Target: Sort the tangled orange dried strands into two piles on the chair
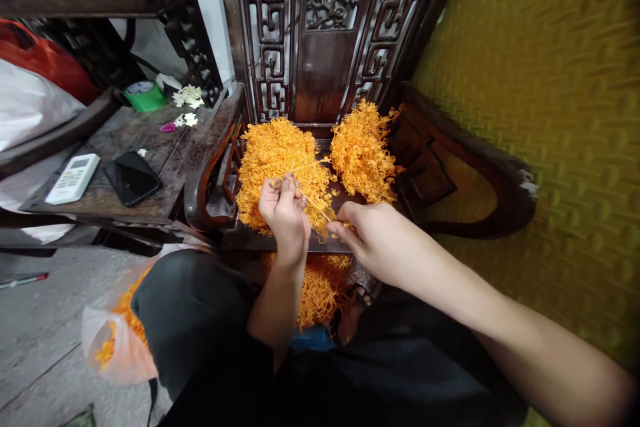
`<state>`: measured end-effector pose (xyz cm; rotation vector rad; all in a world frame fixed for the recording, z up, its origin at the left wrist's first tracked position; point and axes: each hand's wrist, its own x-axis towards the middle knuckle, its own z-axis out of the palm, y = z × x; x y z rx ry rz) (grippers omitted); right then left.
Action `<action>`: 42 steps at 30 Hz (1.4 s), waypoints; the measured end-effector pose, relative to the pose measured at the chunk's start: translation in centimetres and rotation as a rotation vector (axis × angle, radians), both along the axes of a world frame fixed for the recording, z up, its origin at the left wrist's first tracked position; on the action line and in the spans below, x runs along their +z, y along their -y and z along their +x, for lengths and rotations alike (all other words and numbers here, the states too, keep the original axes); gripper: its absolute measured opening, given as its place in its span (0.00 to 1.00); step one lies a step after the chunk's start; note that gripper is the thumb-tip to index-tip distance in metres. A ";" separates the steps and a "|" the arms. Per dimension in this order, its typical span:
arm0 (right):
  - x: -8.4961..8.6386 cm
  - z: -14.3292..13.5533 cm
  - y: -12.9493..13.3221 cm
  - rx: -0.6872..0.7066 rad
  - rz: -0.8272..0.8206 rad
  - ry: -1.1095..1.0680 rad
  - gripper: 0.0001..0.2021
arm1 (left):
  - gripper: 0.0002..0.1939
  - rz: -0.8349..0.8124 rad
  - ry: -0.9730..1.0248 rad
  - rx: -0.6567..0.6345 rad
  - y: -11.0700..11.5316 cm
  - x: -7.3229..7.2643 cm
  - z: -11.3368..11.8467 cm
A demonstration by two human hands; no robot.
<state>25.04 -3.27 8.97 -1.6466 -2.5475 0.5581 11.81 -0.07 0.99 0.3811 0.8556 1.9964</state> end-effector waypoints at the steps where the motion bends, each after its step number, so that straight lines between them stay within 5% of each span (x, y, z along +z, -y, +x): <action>1: 0.0 0.1 0.1 0.024 -0.024 0.010 0.13 | 0.16 0.000 0.022 -0.004 -0.3 -0.1 -0.2; 6: 0.0 1.7 0.8 0.232 -0.329 -0.063 0.14 | 0.19 -0.037 0.109 -0.039 -2.1 0.0 -3.0; 10: 0.8 3.7 -0.9 0.068 -0.422 -0.462 0.16 | 0.18 -0.008 0.167 -0.237 -1.7 0.3 -2.7; 14: 1.2 4.9 -2.9 -0.112 -0.198 -0.688 0.23 | 0.15 0.038 0.230 -0.450 -0.3 0.3 -0.7; 19: 0.5 4.5 -3.3 0.048 0.151 -0.564 0.14 | 0.15 0.004 0.201 -0.554 -0.1 0.2 -0.3; 24: 0.0 4.6 -3.4 0.174 0.265 -0.467 0.14 | 0.22 0.041 0.170 -0.663 -0.5 0.0 -0.6; 29: -0.9 4.8 -4.0 0.378 0.333 -0.383 0.25 | 0.23 0.040 0.182 -0.709 -0.7 -0.6 -0.4; 32: -1.9 4.4 -4.4 0.452 0.366 -0.377 0.21 | 0.21 0.022 0.256 -0.715 -0.7 -0.6 -0.2; 36: -2.5 4.0 -4.8 0.462 0.447 -0.349 0.15 | 0.17 0.001 0.415 -0.781 -0.7 -0.3 -0.3; 42: -2.3 3.5 -4.4 0.443 0.597 -0.033 0.18 | 0.19 -0.026 0.505 -0.773 -0.8 -0.6 -0.5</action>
